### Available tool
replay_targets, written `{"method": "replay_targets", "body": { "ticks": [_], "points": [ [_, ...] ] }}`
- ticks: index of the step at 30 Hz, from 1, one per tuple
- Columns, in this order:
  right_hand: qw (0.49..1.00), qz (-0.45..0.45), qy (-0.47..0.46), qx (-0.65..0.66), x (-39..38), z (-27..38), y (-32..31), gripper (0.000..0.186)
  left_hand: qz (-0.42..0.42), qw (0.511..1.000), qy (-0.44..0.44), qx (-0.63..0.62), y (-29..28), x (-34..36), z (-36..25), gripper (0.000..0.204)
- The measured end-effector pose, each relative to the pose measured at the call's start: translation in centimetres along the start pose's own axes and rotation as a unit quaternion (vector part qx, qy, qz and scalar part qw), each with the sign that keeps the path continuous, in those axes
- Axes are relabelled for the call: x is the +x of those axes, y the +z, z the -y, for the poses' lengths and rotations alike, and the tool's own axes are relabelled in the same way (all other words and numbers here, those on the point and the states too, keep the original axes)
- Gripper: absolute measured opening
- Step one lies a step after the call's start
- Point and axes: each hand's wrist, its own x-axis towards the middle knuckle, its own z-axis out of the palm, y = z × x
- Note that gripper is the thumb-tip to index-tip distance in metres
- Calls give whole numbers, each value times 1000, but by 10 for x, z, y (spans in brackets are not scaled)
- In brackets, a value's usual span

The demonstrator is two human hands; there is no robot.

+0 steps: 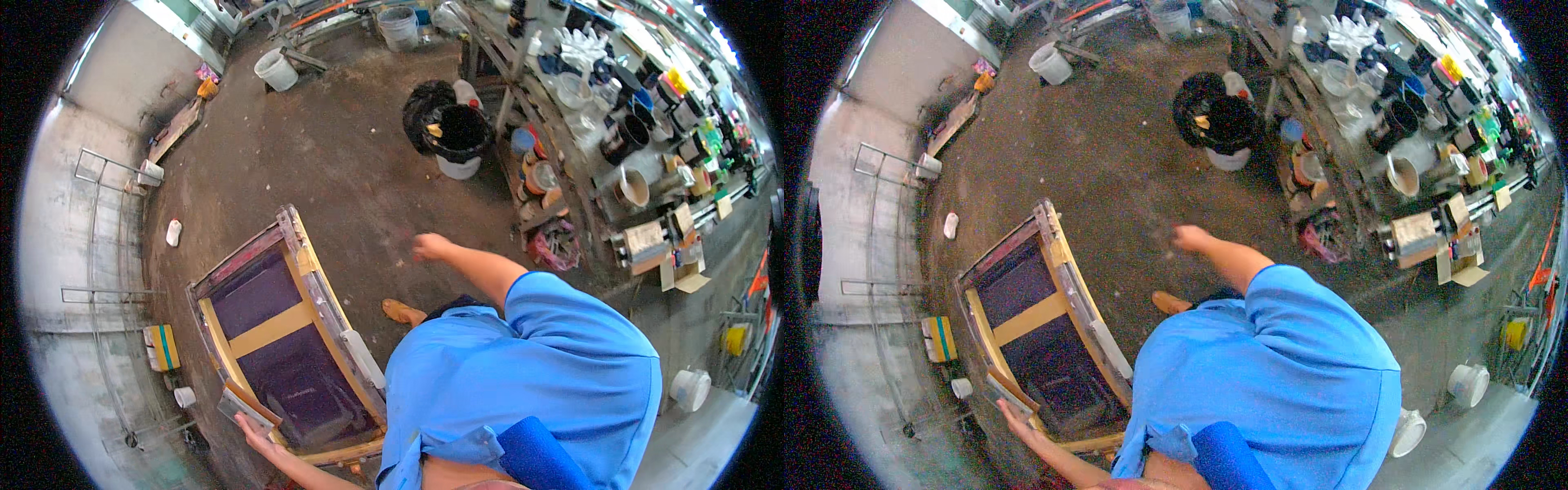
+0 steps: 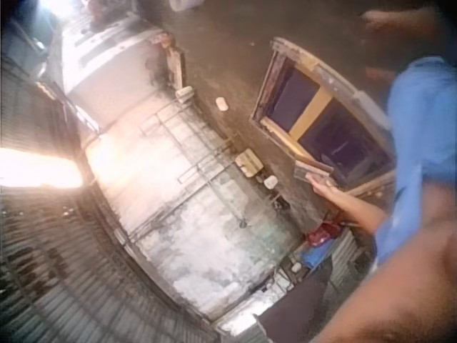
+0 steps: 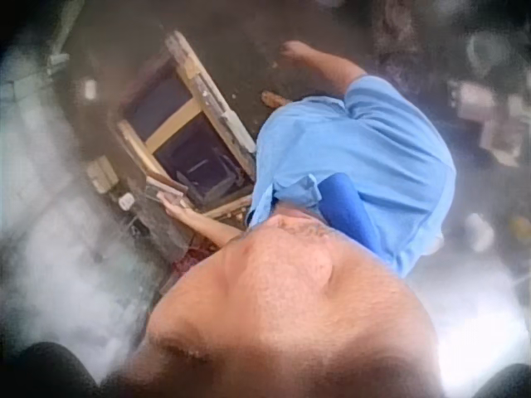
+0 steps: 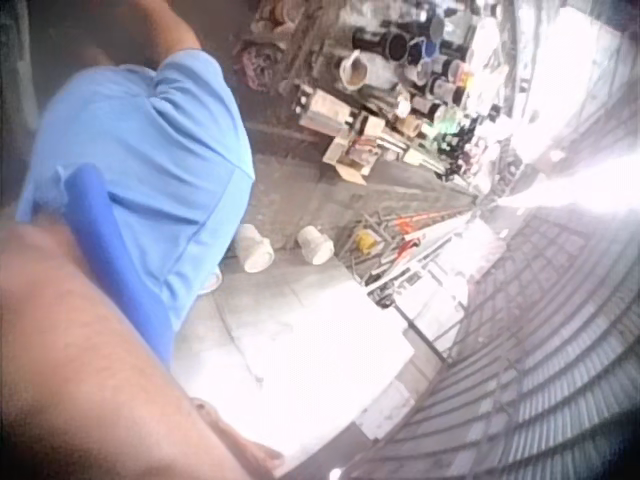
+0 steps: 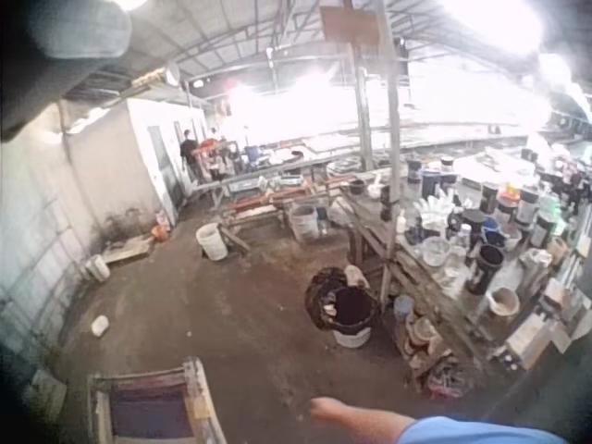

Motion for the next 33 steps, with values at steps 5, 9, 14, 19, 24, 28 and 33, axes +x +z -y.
{"method": "replay_targets", "body": {
  "ticks": [5, 9, 14, 19, 24, 28, 33],
  "points": [
    [927, 49, 369, -47, -86, -92, 34, 35, 47, 998, 13, 42, 81, 113, -81, 88],
    [917, 104, 378, 77, -115, -117, 67, 30, 54, 992, 25, 108, 177, 198, -124, 87],
    [919, 213, 333, -9, -76, -171, 118, 27, 126, 985, 21, 114, 304, 318, -136, 91],
    [876, 153, 444, 108, 130, -159, 57, 30, 207, 969, 76, 113, 477, 415, -191, 91],
    [925, -231, 265, 146, 409, -116, -131, 36, 236, 963, 63, 111, 647, 477, -258, 91],
    [959, -160, 74, 220, 552, -45, -282, 39, 273, 947, 92, 140, 751, 519, -269, 92],
    [925, 23, -115, 360, 630, 45, -371, 49, 284, 947, 92, 121, 903, 572, -308, 91]
  ]
}}
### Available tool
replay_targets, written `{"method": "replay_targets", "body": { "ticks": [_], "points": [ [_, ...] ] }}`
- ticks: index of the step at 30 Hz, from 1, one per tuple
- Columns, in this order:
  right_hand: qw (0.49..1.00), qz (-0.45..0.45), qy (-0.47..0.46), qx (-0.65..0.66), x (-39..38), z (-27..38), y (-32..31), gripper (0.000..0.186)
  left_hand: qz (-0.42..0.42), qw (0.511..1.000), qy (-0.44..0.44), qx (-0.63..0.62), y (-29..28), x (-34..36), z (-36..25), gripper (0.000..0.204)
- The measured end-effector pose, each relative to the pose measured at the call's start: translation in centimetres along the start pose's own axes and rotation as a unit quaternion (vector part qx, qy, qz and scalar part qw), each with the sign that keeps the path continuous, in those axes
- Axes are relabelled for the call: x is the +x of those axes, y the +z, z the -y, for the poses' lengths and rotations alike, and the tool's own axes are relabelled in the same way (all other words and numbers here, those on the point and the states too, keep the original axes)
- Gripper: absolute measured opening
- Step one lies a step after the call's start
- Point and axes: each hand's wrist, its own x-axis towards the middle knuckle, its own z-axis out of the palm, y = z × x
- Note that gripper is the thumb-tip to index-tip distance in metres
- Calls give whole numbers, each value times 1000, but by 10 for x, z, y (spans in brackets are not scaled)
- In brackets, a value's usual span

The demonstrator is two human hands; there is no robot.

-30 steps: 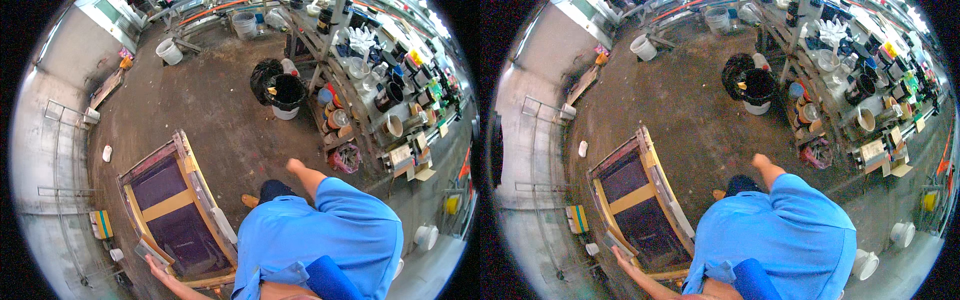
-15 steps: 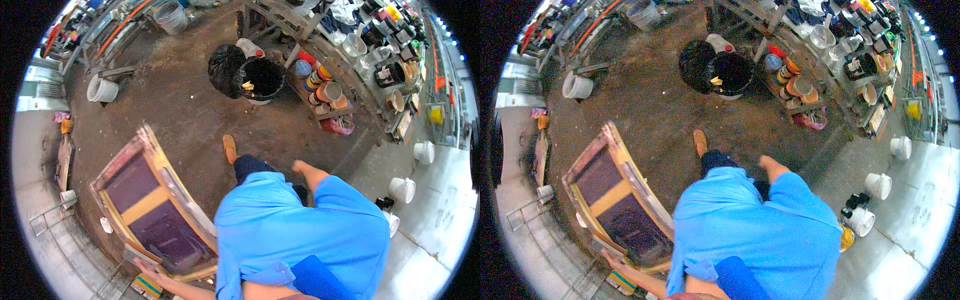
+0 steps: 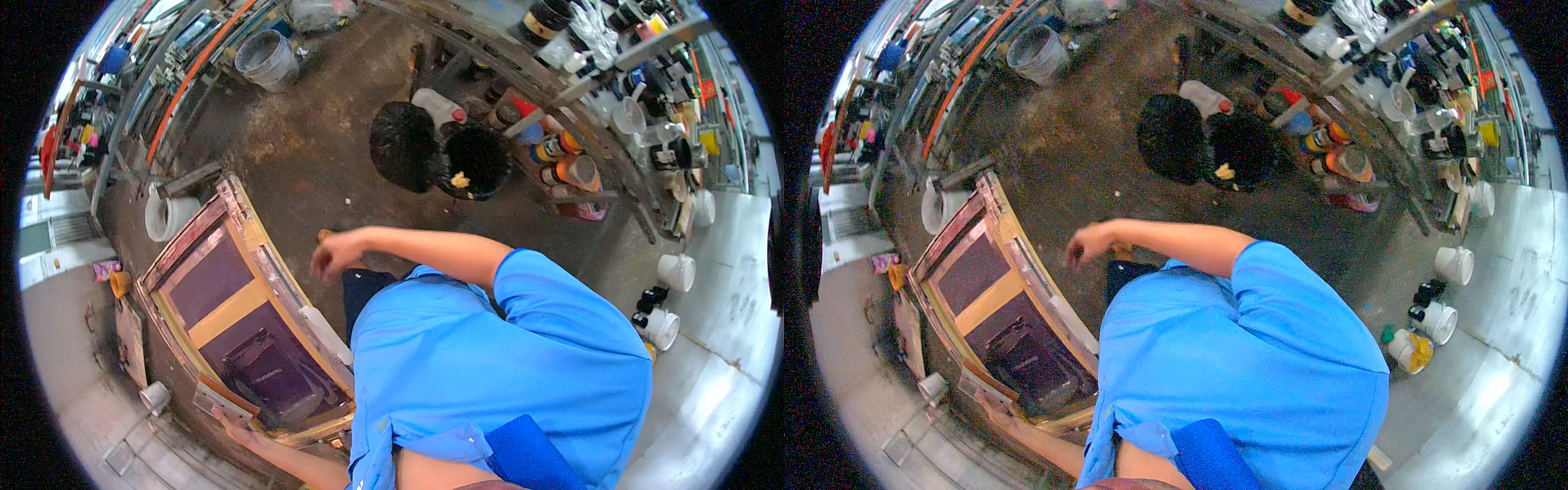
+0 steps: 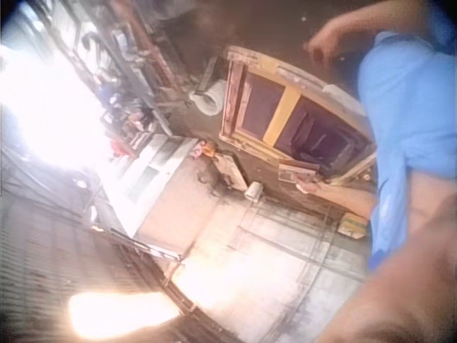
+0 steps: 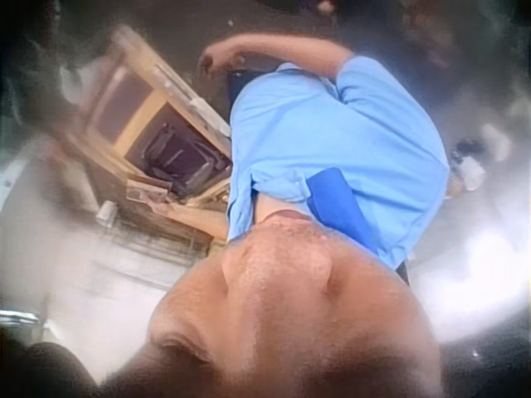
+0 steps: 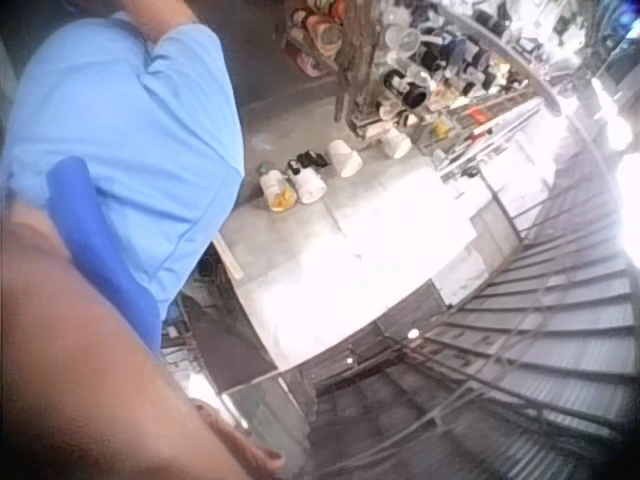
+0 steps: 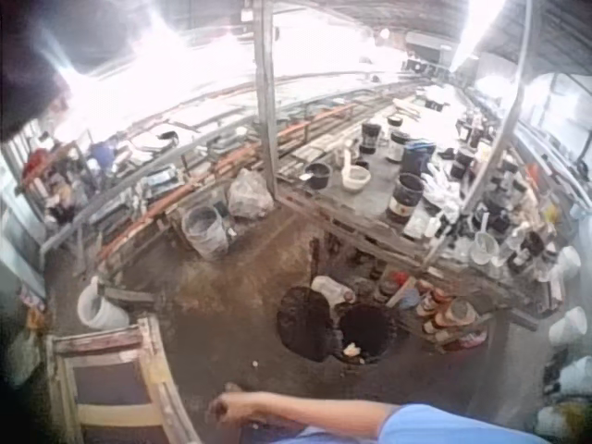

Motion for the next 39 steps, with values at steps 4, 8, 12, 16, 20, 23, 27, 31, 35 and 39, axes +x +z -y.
{"method": "replay_targets", "body": {
  "ticks": [4, 8, 12, 16, 20, 23, 27, 31, 35, 39],
  "points": [
    [980, 118, -28, 157, 39, 49, -11, 66, 39, 999, 20, -16, 28, 157, -29, 88],
    [984, 88, -55, 142, 84, 79, -60, 74, 111, 994, 17, -9, 116, 300, -98, 74],
    [985, 51, -20, 162, 102, 61, -102, 64, 151, 985, 76, 42, 270, 341, -131, 59],
    [984, -76, -34, 155, 112, 40, -161, 57, 325, 943, 77, 4, 441, 391, -184, 52],
    [970, -184, -78, 141, 125, 25, -251, 65, 381, 918, 97, 56, 588, 444, -249, 49],
    [948, -232, -107, 192, 119, 41, -325, 60, 435, 894, 99, 47, 688, 467, -295, 44],
    [922, -295, -103, 227, 116, 49, -420, 58, 491, 862, 121, -21, 813, 437, -349, 50],
    [899, -376, -79, 208, 95, 61, -476, 59, 512, 845, 148, 51, 947, 442, -386, 59],
    [876, -446, -55, 178, 93, 33, -571, 63, 519, 838, 161, 47, 1104, 429, -399, 49],
    [811, -560, -25, 169, 73, 28, -677, 53, 598, 784, 152, 64, 1289, 365, -439, 45]
  ]
}}
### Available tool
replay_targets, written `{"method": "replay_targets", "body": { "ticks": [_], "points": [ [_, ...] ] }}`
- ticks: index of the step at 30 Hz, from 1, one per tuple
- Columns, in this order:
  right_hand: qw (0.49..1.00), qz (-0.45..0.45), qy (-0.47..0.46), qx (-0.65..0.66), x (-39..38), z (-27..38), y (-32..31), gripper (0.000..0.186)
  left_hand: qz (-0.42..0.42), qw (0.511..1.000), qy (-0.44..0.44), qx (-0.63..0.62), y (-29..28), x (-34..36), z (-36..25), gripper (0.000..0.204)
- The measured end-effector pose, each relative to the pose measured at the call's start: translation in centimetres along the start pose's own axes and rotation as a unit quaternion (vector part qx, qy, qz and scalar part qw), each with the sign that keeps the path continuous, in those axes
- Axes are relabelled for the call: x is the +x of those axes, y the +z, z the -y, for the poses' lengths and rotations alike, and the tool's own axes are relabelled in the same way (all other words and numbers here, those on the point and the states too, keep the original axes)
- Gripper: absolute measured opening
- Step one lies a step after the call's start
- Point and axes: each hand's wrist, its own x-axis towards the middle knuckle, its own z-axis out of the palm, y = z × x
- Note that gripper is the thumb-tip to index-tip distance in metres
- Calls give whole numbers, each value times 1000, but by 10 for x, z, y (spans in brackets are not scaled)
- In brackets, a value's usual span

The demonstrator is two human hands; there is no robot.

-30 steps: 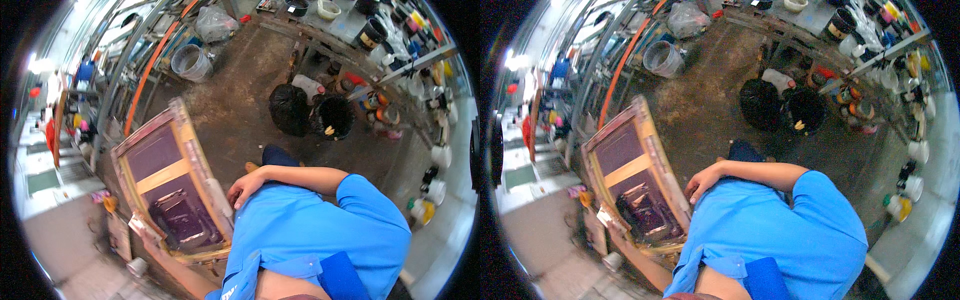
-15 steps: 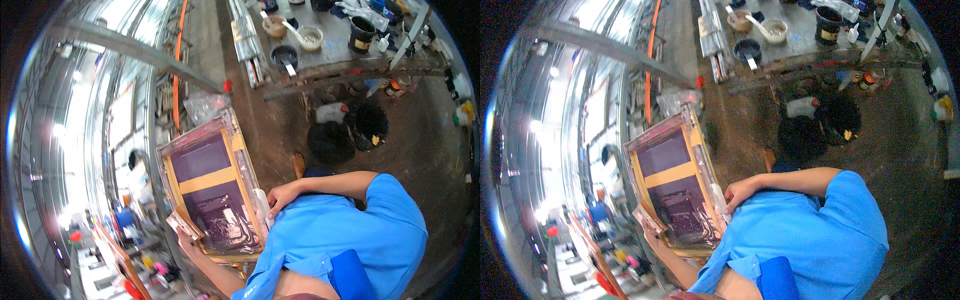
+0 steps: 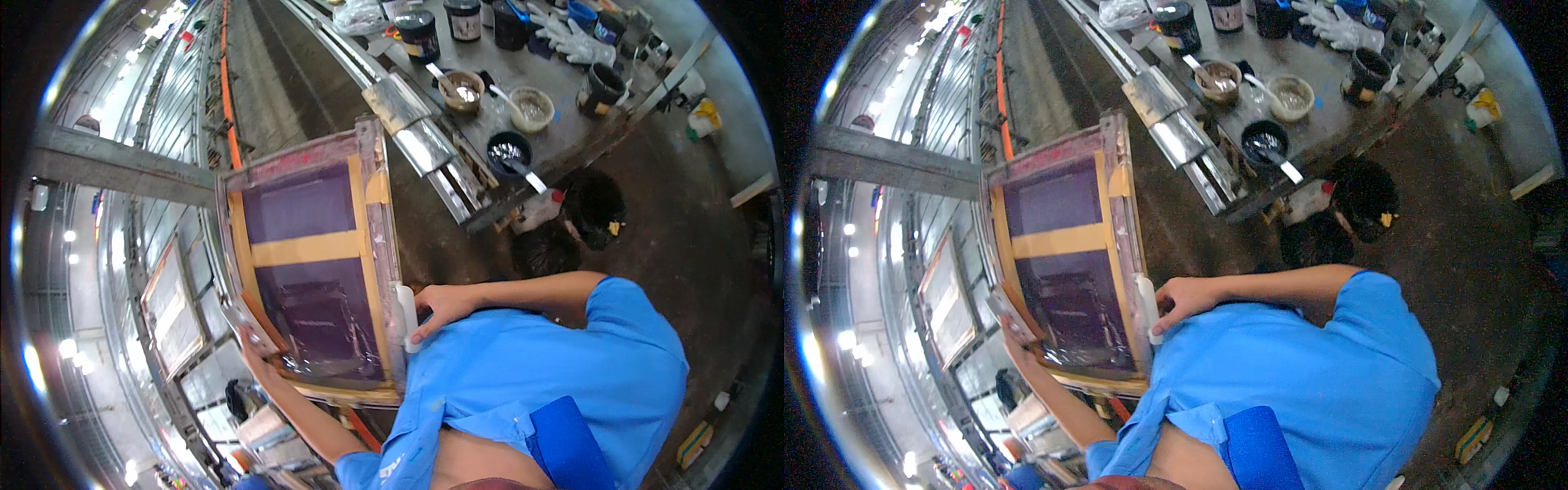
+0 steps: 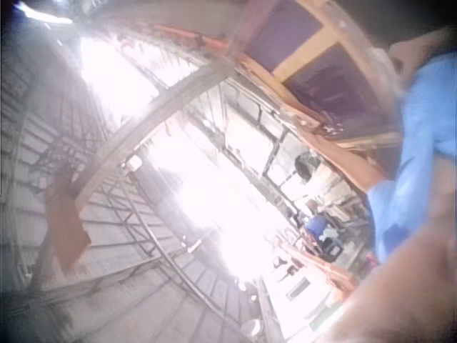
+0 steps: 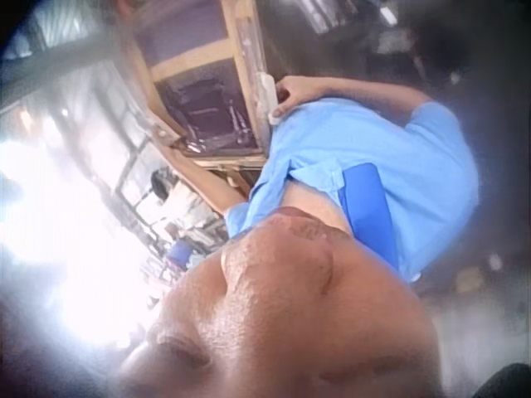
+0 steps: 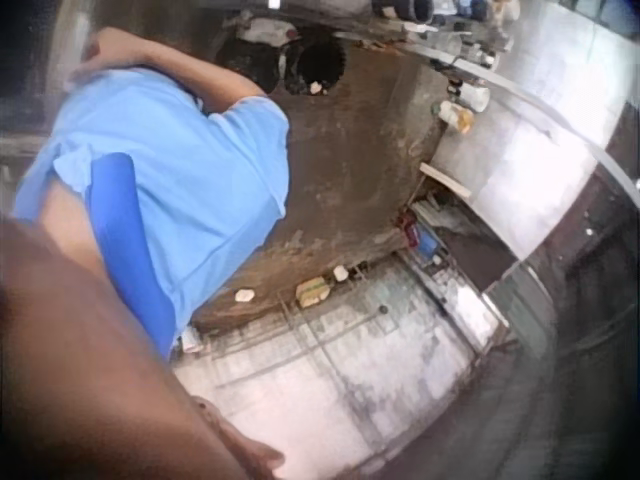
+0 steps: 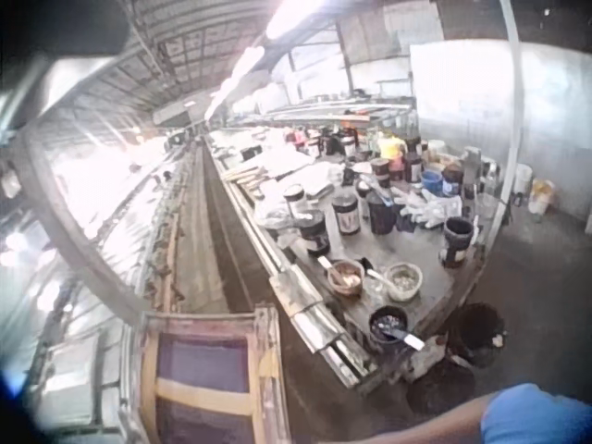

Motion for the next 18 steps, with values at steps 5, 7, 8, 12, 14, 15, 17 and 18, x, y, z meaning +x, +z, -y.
{"method": "replay_targets", "body": {
  "ticks": [5, 7, 8, 12, 14, 15, 17, 18],
  "points": [
    [974, -188, -82, 97, 52, 36, -29, 61, 177, 982, 26, 61, 116, 182, -60, 43],
    [961, -246, -63, 111, 67, 45, -44, 51, 244, 968, 21, 51, 184, 229, -78, 42],
    [948, -288, -77, 113, 75, 50, -49, 52, 261, 962, 26, 76, 223, 239, -90, 43],
    [909, -388, -90, 123, 111, 42, -77, 52, 353, 930, 75, 78, 348, 276, -100, 45],
    [897, -414, -98, 118, 138, 52, -107, 51, 391, 907, 83, 130, 395, 327, -103, 46],
    [889, -433, -120, 95, 147, 56, -123, 51, 412, 898, 100, 122, 424, 338, -118, 45],
    [892, -426, -126, 84, 173, 61, -167, 55, 405, 894, 109, 156, 465, 381, -116, 44],
    [890, -429, -142, 71, 189, 66, -194, 58, 406, 898, 108, 133, 492, 401, -131, 43]
  ]
}}
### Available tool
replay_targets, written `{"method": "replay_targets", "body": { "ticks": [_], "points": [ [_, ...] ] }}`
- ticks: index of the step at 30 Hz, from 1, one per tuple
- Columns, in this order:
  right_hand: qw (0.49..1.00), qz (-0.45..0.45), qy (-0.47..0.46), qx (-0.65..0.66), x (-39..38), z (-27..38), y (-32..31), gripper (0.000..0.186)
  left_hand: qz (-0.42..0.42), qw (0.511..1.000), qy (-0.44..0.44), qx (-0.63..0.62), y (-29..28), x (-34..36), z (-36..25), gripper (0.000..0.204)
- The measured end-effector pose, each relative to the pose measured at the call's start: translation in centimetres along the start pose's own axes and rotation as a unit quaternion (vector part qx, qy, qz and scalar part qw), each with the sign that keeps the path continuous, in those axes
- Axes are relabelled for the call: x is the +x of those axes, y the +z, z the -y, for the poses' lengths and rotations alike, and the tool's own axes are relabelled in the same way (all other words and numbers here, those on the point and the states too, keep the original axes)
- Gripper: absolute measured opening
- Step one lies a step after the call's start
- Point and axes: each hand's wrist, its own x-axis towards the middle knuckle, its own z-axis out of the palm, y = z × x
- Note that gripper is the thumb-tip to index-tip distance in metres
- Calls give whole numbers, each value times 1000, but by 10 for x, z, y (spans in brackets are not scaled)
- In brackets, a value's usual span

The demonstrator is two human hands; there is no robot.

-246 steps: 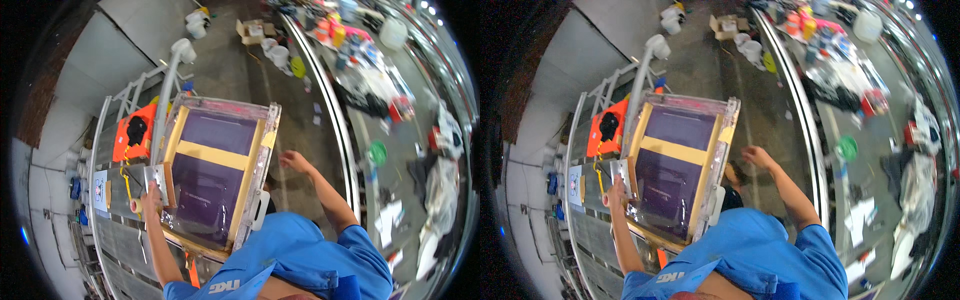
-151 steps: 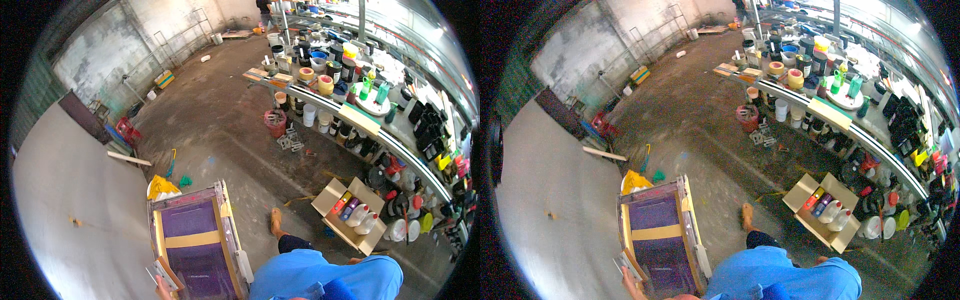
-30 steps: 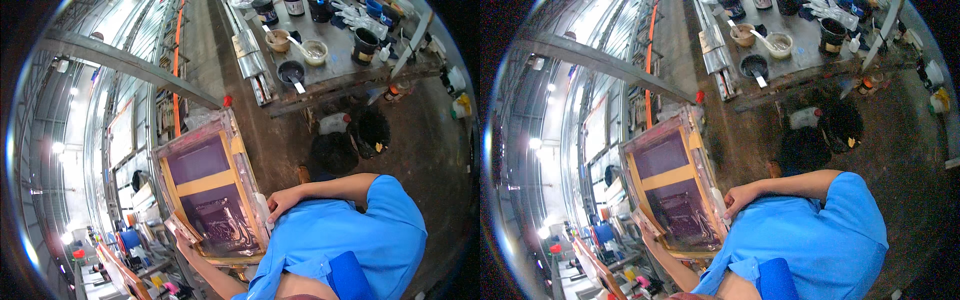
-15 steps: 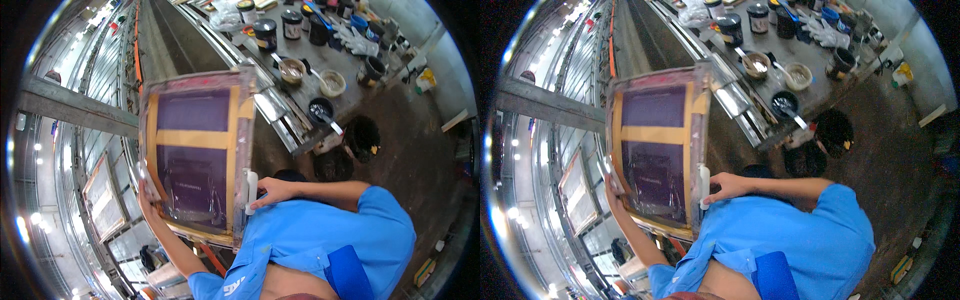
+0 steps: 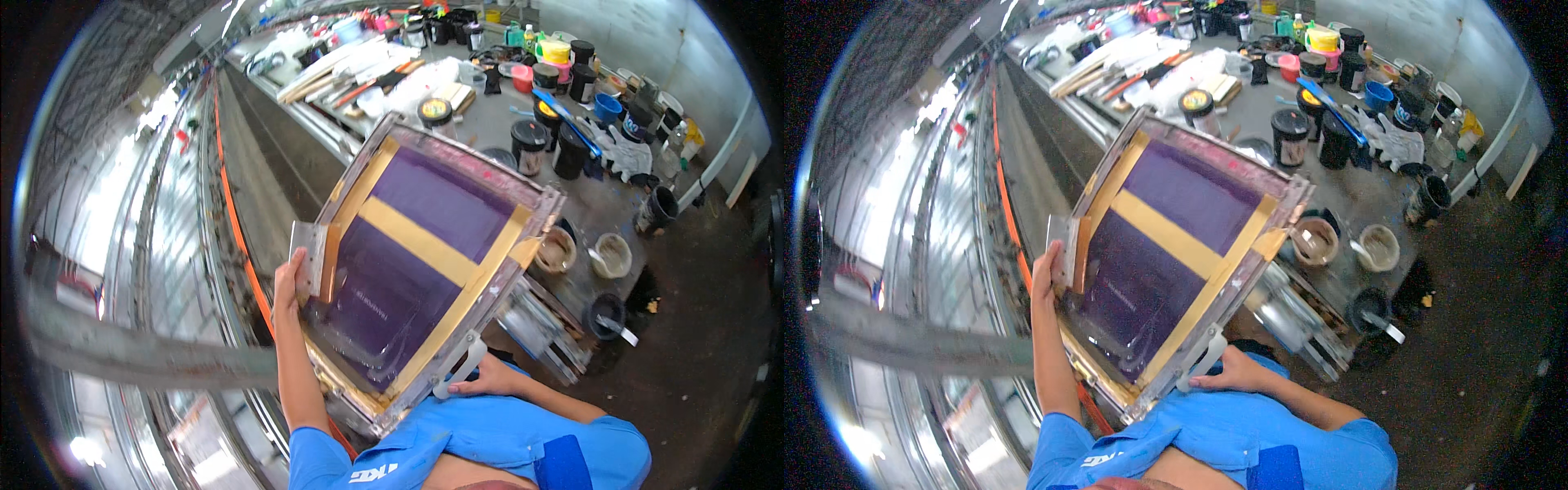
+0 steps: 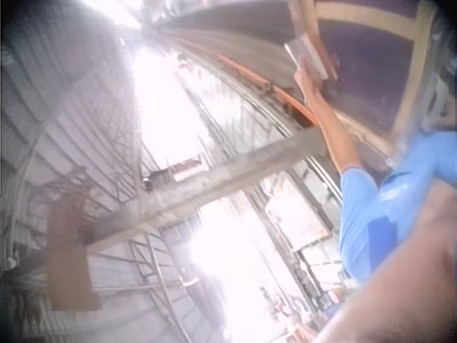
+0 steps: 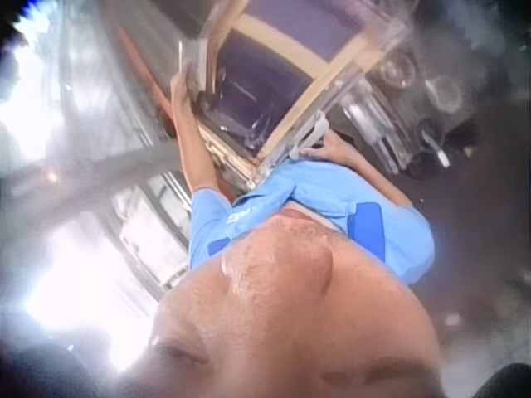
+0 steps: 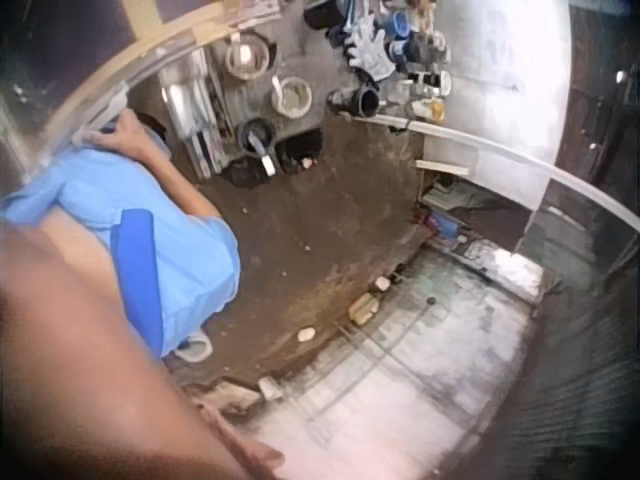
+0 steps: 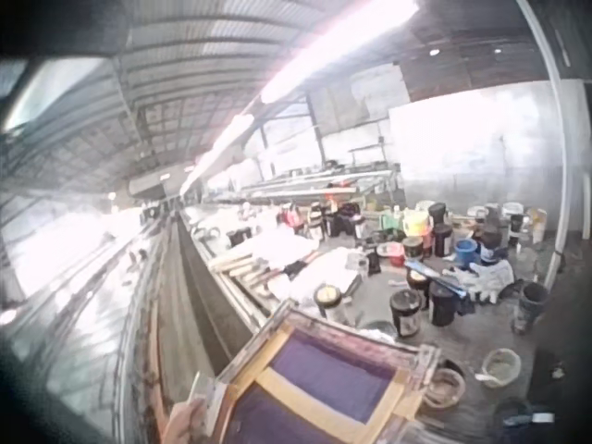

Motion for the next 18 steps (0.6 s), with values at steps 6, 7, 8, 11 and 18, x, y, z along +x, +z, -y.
{"method": "replay_targets", "body": {
  "ticks": [6, 7, 8, 11, 18],
  "points": [
    [994, 100, 50, 19, 164, 0, -15, 65, -32, 998, 0, -57, -83, 120, 8, 48],
    [992, 115, 56, 24, 187, 2, -17, 65, -41, 996, -7, -80, -90, 137, 18, 49],
    [991, 112, 69, 23, 207, 2, -18, 65, -61, 995, -13, -74, -100, 150, 28, 49],
    [988, 122, 85, 47, 284, -9, -18, 65, -103, 992, -26, -64, -136, 192, 48, 49],
    [985, 158, 59, 27, 514, -44, 19, 67, -175, 976, -22, -131, -280, 327, 84, 61]
  ]
}}
